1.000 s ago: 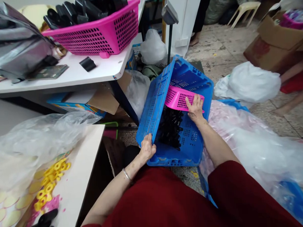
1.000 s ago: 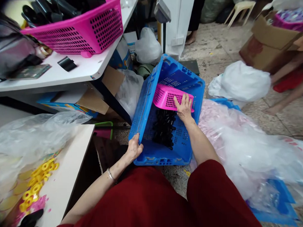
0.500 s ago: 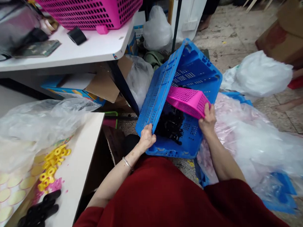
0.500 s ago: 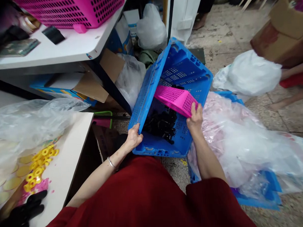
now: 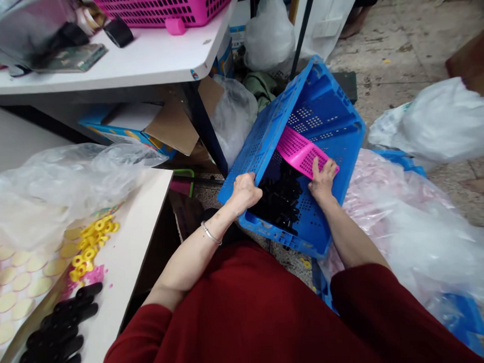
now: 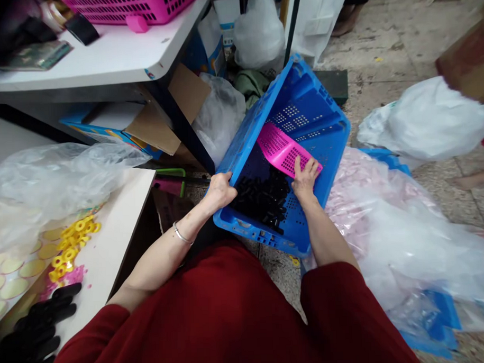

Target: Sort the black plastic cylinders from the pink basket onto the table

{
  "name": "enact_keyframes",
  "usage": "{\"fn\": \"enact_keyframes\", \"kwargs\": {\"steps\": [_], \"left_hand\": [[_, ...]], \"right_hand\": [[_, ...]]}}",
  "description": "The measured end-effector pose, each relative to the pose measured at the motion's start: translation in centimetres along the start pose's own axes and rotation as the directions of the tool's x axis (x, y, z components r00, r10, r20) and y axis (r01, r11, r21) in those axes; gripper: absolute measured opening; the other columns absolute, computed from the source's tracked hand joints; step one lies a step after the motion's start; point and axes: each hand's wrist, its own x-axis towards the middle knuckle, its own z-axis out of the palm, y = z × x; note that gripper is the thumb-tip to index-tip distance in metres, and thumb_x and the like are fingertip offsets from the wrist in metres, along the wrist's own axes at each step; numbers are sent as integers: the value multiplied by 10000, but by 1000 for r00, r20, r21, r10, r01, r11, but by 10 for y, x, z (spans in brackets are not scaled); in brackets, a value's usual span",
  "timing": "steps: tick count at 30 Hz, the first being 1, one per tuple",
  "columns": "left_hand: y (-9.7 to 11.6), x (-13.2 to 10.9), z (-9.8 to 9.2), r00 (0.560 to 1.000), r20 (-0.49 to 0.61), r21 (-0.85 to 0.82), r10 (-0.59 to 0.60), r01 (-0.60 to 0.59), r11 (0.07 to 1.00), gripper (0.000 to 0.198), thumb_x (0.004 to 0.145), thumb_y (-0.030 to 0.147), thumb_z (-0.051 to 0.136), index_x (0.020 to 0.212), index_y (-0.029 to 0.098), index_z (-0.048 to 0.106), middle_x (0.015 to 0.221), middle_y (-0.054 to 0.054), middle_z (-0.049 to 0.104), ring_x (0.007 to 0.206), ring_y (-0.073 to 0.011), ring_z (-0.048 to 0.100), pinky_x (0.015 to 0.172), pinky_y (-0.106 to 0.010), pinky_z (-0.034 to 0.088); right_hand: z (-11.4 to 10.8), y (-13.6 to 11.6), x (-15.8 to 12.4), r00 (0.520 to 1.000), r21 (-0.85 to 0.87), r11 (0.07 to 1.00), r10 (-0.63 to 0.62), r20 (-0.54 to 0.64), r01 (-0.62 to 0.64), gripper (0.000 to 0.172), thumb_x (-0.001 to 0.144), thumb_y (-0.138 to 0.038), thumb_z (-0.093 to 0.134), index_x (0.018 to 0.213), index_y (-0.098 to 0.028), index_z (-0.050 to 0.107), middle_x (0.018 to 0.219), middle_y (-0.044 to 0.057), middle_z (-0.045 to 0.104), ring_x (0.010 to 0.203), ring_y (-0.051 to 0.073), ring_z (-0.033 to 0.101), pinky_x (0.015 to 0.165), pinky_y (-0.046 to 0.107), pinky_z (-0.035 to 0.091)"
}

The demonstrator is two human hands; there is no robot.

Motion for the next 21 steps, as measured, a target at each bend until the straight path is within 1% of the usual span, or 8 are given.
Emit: {"fn": "enact_keyframes", "kwargs": {"steps": [2,6,9,11,13,15,18,21], "left_hand": [[10,5,-11,1000,9,-17,-25,25,1000,268,656,53,568,892,149,649,859,-81,672,900,-245,669,766,-285,502],[27,10,-29,999,23,-14,-47,48,999,192,681,68,573,847,148,627,949,-101,677,946,-232,665,814,-279,502],[38,8,-36,998,45,-2,-47,47,999,178,699,81,574,862,142,615,988,-119,677,985,-239,661,839,-286,498],[42,6,-36,997,47,31,-64,62,998,187,704,76,573,879,134,610,1017,-135,674,1023,-249,657,853,-290,495],[42,5,-33,996,39,64,-85,82,995,192,710,72,569,889,129,606,1044,-146,669,1054,-258,654,862,-288,492],[40,4,-28,994,41,81,-97,93,992,187,715,71,562,888,130,604,1049,-148,668,1066,-263,656,859,-285,492],[35,4,-21,993,64,88,-97,91,992,184,707,67,560,871,140,598,1020,-139,671,1059,-262,661,840,-279,491],[30,5,-17,993,68,90,-101,95,991,195,695,70,561,873,144,593,1003,-134,668,1036,-261,664,819,-276,490]], "right_hand": [[-2,9,-27,998,14,998,-66,14,65,841,669,-81,531,1485,-55,330,1522,343,212,1385,554,228,1004,765,288],[-21,24,-69,980,72,978,-196,-25,197,911,661,-81,526,1530,-148,263,1529,275,249,1367,524,288,988,782,310],[-43,34,-58,967,128,959,-256,19,251,938,672,-90,516,1556,-169,213,1542,244,260,1382,491,303,1027,730,340],[-56,41,-35,975,151,971,-203,93,188,961,681,-114,528,1569,-139,162,1553,249,251,1411,486,277,1045,706,350],[-64,48,-12,977,140,985,-125,173,101,983,661,-121,541,1570,-136,167,1585,236,210,1449,510,187,1047,726,330],[-68,54,-1,968,154,983,-135,213,103,987,659,-112,533,1572,-131,159,1600,224,197,1465,475,195,1080,679,336],[-62,53,-9,966,123,970,-224,132,208,948,678,-100,520,1563,-120,182,1602,233,190,1463,438,234,1110,632,321],[-45,39,-32,973,37,974,-224,56,223,951,641,-98,564,1537,-124,248,1607,254,124,1444,524,168,1063,725,271]]}}
